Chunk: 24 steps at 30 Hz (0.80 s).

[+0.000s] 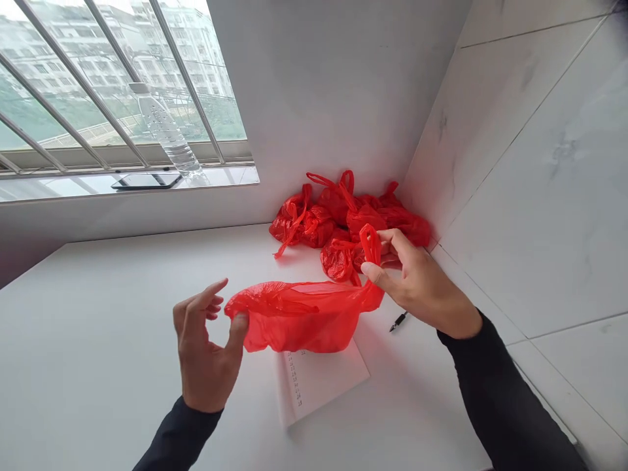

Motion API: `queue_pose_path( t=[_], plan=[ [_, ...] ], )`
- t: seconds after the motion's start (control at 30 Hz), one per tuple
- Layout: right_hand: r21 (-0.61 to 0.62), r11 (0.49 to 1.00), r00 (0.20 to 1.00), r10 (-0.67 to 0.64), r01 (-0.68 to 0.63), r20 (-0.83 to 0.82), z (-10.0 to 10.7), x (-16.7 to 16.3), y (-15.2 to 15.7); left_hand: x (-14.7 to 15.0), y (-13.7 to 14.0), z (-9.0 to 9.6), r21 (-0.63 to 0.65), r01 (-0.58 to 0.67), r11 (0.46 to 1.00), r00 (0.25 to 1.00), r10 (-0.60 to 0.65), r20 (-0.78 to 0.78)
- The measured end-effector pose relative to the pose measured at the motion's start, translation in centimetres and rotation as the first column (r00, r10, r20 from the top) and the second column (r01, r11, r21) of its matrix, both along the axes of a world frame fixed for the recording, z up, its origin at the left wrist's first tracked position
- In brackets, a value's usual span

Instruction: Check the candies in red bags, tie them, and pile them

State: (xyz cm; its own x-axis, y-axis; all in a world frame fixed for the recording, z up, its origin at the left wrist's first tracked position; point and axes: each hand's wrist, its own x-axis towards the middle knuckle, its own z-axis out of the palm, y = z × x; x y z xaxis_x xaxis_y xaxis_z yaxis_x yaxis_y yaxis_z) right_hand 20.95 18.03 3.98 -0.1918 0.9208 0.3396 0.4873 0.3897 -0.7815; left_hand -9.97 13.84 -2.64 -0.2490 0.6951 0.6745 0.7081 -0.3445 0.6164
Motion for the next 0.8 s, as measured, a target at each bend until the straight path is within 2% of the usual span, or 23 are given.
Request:
queue_pose_path(
  t=[0.07, 0.1, 0.17, 0.2, 0.23, 0.3, 0.4, 0.47, 0.53, 0.63, 0.73, 0.8],
  plan=[
    [0.181, 0.982, 0.998, -0.055, 0.061, -0.035, 0.5, -1.0, -1.4, 1.1, -0.4, 0.2, 0.143, 0.032, 0.989, 0.973, 0.002, -0.233],
    [0.258, 0.965, 0.998, -0.031, 0.044, -0.054, 0.7, -1.5, -2.0, 1.5, -0.6, 0.3, 0.177, 0.061, 0.982, 0.945, 0.001, -0.327],
    [0.358, 0.928, 0.991, 0.130, -0.107, -0.042, 0.9, -2.6, -3.0, 2.0, -0.6, 0.2, 0.184, 0.091, 0.979, 0.910, -0.007, -0.415],
    [0.366, 0.905, 0.973, 0.230, -0.215, 0.002, 0.8, -3.0, -3.2, 2.1, -0.5, 0.1, 0.170, 0.093, 0.981, 0.906, -0.012, -0.423],
    [0.343, 0.884, 0.947, 0.312, -0.319, 0.077, 0.6, -3.4, -3.2, 2.0, -0.4, -0.1, 0.152, 0.095, 0.984, 0.908, -0.023, -0.418],
    [0.216, 0.867, 0.880, 0.387, -0.449, 0.276, -0.3, -3.8, -2.7, 1.5, -0.3, -0.4, 0.106, 0.118, 0.987, 0.916, -0.067, -0.397],
    [-0.001, 0.886, 0.775, 0.407, -0.464, 0.483, -1.8, -4.0, -1.7, 0.9, -0.2, -0.8, -0.035, 0.198, 0.979, 0.870, -0.193, -0.454],
    [-0.099, 0.882, 0.734, 0.442, -0.462, 0.516, -2.5, -3.9, -1.3, 0.8, -0.1, -1.1, -0.124, 0.243, 0.962, 0.821, -0.272, -0.503],
    [-0.149, 0.878, 0.708, 0.457, -0.454, 0.538, -2.7, -3.8, -1.2, 1.0, 0.0, -1.3, -0.158, 0.265, 0.951, 0.811, -0.309, -0.497],
    [-0.177, 0.877, 0.679, 0.462, -0.447, 0.570, -2.7, -3.5, -1.1, 1.1, 0.1, -1.4, -0.112, 0.251, 0.961, 0.879, -0.275, -0.390],
    [-0.197, 0.870, 0.661, 0.474, -0.451, 0.582, -2.5, -3.1, -1.1, 0.7, 0.0, -0.8, -0.024, 0.155, 0.988, 0.962, -0.156, -0.225],
    [-0.191, 0.868, 0.650, 0.474, -0.458, 0.595, -2.4, -3.0, -1.0, 0.3, -0.1, -0.4, 0.009, 0.096, 0.995, 0.987, -0.094, -0.133]
  ],
)
